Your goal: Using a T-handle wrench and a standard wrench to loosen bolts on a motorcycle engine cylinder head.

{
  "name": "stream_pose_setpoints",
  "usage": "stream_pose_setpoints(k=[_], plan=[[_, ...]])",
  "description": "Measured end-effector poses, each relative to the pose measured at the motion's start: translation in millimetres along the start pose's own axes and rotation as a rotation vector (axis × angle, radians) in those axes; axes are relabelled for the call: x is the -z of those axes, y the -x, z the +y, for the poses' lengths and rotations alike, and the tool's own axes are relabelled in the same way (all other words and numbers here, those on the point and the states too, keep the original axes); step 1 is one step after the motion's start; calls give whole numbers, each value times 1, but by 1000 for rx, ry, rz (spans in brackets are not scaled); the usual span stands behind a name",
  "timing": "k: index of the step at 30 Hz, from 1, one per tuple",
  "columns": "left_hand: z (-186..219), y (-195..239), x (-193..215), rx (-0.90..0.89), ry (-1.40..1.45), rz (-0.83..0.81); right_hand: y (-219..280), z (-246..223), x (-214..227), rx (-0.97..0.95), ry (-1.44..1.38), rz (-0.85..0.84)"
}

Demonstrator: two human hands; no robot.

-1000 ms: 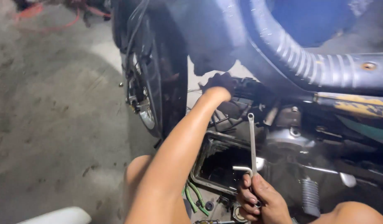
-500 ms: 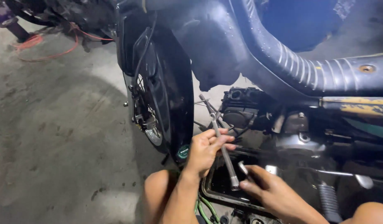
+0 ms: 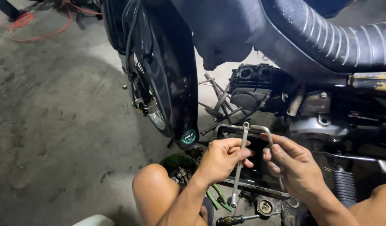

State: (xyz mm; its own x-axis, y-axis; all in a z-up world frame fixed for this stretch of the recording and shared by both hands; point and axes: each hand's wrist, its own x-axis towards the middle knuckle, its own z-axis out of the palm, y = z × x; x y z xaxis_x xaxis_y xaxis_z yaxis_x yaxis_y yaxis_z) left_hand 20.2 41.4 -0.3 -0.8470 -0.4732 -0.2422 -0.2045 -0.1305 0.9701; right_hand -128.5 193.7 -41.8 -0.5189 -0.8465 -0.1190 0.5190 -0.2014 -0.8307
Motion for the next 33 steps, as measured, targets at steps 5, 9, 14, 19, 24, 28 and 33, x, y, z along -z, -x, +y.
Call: stream_pose_setpoints(k=[5,9,14,19,24,28,33], plan=[[4,0,-3,25,48,-26,-10,10,-1,-72,74,135],[1,-4,1,52,-32,8,-5,0,3,50,71,74],[-2,-11,-2,12,-52,-25,-15,-2,-4,-79,183,152],[-3,-16,-8,-72,-200,16,-16,-12,-14,-52,343,179],[-17,-29,-14,-141,-210,81,-22,-23,-20,154,988,257],[-37,-55,-21,-379,17,226,-39,-15,-37,195,777,282],[15,-52,-17,-308,-44,522,-50,-18,-96,53,297,308]])
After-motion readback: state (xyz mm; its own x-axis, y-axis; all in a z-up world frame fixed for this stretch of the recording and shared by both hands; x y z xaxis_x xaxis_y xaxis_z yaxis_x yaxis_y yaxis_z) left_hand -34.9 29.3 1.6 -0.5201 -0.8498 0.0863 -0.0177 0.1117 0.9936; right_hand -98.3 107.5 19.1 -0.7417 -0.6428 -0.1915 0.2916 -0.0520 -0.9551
